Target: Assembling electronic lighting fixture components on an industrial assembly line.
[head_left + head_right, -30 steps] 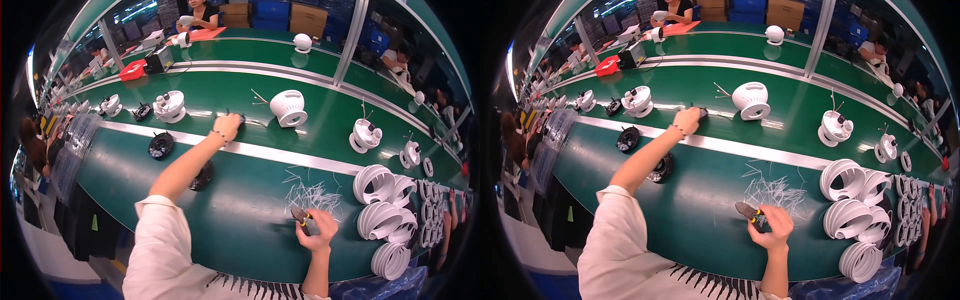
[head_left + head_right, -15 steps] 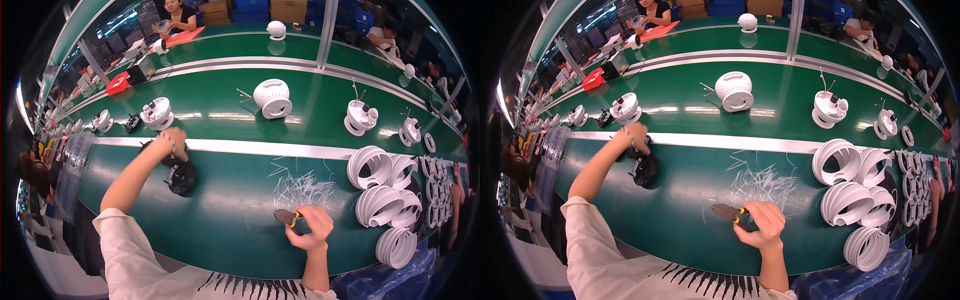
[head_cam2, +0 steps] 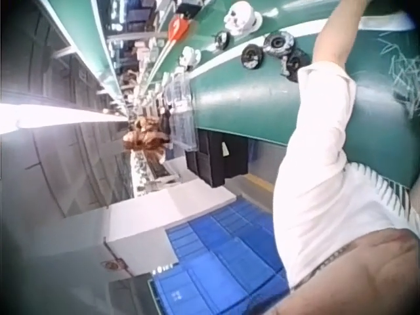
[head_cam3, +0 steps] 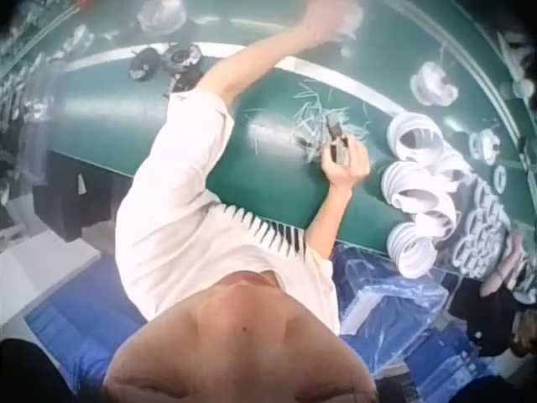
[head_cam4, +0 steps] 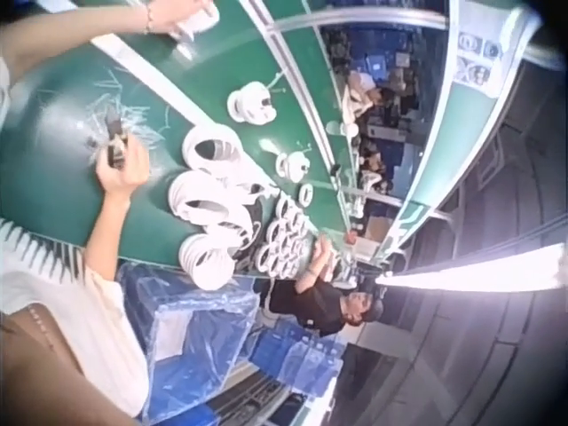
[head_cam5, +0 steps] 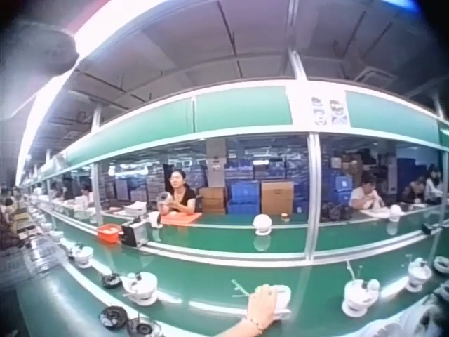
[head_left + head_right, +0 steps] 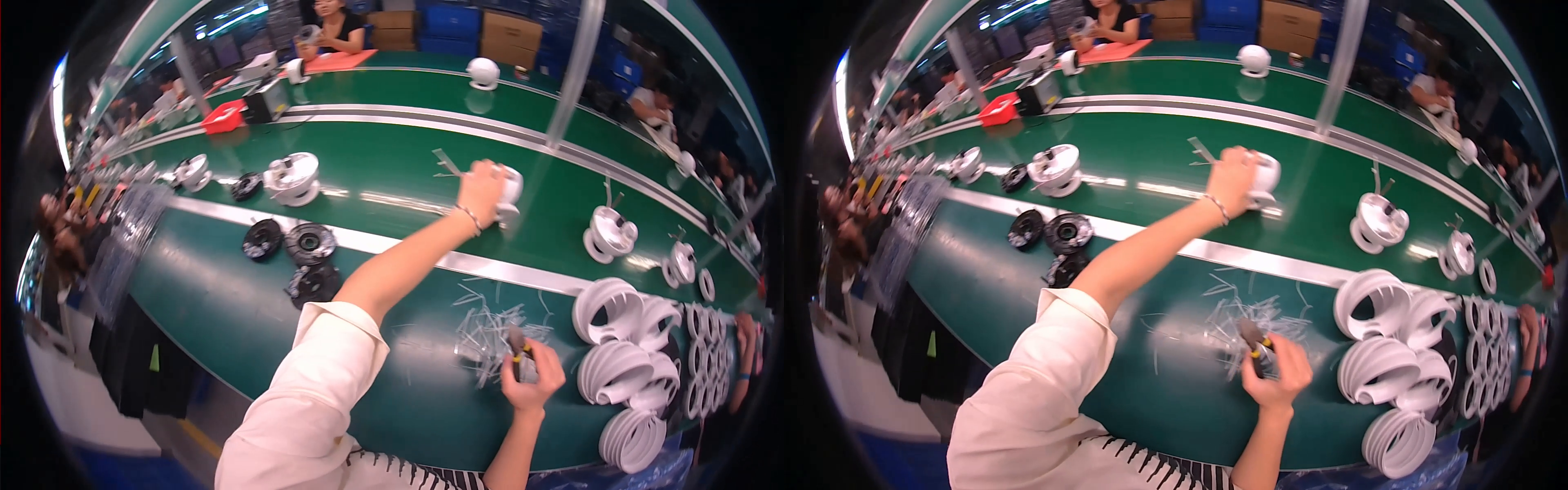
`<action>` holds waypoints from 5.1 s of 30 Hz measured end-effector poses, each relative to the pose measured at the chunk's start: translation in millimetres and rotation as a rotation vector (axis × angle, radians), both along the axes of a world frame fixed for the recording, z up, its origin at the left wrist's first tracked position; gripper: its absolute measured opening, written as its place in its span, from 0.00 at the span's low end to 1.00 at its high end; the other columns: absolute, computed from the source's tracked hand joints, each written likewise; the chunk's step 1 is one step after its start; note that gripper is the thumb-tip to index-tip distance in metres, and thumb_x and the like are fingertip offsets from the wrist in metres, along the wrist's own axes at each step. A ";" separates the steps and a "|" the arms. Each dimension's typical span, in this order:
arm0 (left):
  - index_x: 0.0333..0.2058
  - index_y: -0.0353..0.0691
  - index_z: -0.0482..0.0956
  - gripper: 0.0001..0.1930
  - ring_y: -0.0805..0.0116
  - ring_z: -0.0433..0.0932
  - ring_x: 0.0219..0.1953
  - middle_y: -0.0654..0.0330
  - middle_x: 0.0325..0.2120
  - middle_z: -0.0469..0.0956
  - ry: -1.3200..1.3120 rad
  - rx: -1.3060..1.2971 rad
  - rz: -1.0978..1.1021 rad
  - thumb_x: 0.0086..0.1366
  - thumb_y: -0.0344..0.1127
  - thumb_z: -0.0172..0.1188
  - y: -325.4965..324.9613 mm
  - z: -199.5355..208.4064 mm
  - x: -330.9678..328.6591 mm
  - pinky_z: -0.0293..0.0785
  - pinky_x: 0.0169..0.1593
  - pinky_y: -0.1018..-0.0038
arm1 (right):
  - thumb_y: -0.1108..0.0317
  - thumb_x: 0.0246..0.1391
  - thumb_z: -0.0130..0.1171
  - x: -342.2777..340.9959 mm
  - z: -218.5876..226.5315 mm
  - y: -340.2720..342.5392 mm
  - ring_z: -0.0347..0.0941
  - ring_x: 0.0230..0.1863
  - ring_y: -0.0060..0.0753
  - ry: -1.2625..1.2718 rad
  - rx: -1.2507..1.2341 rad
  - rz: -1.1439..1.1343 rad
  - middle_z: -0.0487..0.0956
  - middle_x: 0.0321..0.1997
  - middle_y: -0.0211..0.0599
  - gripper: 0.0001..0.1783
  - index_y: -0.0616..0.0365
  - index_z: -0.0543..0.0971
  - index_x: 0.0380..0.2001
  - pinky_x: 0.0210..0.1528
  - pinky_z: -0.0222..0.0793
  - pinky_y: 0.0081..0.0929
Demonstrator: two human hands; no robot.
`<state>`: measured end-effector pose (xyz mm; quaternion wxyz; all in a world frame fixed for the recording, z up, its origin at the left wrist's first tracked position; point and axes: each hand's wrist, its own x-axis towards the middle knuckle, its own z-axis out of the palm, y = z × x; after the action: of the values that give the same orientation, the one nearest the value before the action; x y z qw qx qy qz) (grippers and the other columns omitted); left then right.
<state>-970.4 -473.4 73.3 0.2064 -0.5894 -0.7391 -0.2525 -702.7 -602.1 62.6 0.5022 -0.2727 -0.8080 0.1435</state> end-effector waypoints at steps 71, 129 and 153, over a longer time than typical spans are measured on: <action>0.52 0.40 0.49 0.27 0.54 0.72 0.37 0.48 0.43 0.64 -1.957 1.407 0.363 0.53 0.33 0.45 -152.4 -69.1 -243.8 0.75 0.36 0.62 | 0.73 0.38 0.57 -15.9 34.0 -34.1 0.69 0.22 0.43 -0.125 0.222 0.028 0.73 0.24 0.43 0.08 0.63 0.74 0.26 0.24 0.65 0.32; 0.24 0.32 0.73 0.05 0.82 0.70 0.17 0.65 0.15 0.72 -1.136 -0.192 -0.280 0.56 0.29 0.54 -348.7 93.2 -31.8 0.66 0.21 0.85 | 0.74 0.22 0.61 -120.1 153.3 9.2 0.72 0.26 0.38 -0.514 0.619 0.508 0.75 0.25 0.39 0.17 0.60 0.75 0.25 0.29 0.69 0.28; 0.47 0.31 0.58 0.21 0.51 0.68 0.45 0.47 0.44 0.65 -2.490 -0.008 -0.138 0.54 0.33 0.44 -300.1 -16.4 47.4 0.69 0.41 0.66 | 0.66 0.25 0.64 37.0 -1.5 -107.3 0.70 0.34 0.33 -0.438 -0.270 0.456 0.74 0.34 0.33 0.26 0.57 0.75 0.36 0.38 0.64 0.27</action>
<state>-923.0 -773.5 56.9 -0.6490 0.0122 -0.4004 -0.6468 -665.7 -709.4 61.0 0.2311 -0.1734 -0.9106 0.2956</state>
